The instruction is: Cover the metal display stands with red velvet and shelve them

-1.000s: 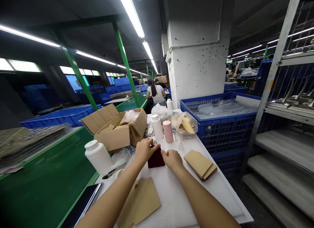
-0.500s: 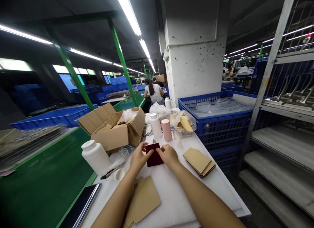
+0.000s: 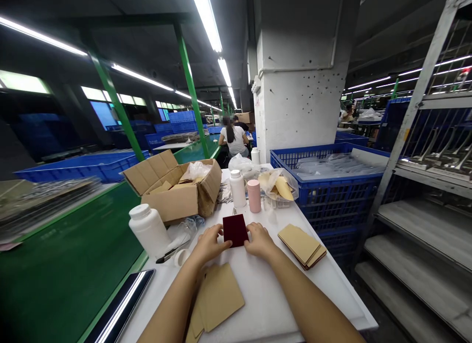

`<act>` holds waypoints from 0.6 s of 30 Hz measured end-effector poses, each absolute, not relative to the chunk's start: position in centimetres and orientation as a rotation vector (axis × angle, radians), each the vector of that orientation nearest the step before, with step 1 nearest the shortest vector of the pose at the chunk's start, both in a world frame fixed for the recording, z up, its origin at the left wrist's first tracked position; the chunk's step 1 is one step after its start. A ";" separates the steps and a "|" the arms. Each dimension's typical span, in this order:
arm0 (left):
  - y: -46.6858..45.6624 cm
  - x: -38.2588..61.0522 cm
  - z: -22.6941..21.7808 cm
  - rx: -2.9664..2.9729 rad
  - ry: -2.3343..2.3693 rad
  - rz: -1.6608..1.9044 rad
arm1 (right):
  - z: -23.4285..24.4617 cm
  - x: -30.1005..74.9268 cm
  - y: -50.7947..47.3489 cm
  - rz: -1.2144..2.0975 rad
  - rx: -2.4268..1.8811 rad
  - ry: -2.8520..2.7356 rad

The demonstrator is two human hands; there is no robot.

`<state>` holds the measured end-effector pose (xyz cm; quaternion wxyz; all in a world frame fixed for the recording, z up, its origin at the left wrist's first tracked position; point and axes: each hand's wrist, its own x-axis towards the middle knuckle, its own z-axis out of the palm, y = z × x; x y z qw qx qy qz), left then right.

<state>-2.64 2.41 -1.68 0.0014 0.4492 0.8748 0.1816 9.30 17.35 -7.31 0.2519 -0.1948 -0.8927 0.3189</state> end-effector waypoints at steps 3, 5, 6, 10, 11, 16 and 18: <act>3.2 -2.6 -1.8 1.412 2.745 0.602 | -6.8 8.0 17.1 0.857 -0.636 -2.385; 3.6 -2.6 -1.9 1.405 2.739 0.601 | -6.7 7.4 17.0 0.846 -0.673 -2.384; 3.6 -2.5 -2.0 1.401 2.733 0.593 | -6.7 7.3 16.9 0.840 -0.674 -2.393; 3.3 -2.4 -2.1 1.384 2.719 0.526 | -7.2 8.1 16.9 0.807 -0.627 -2.467; 3.1 -2.4 -2.1 1.383 2.717 0.508 | -7.4 8.4 17.0 0.797 -0.617 -2.487; 2.7 -2.0 -2.1 1.414 2.695 0.471 | -8.0 9.3 17.4 0.791 -0.586 -2.561; 2.9 -1.7 -2.2 1.423 2.698 0.479 | -8.1 9.4 17.4 0.795 -0.563 -2.579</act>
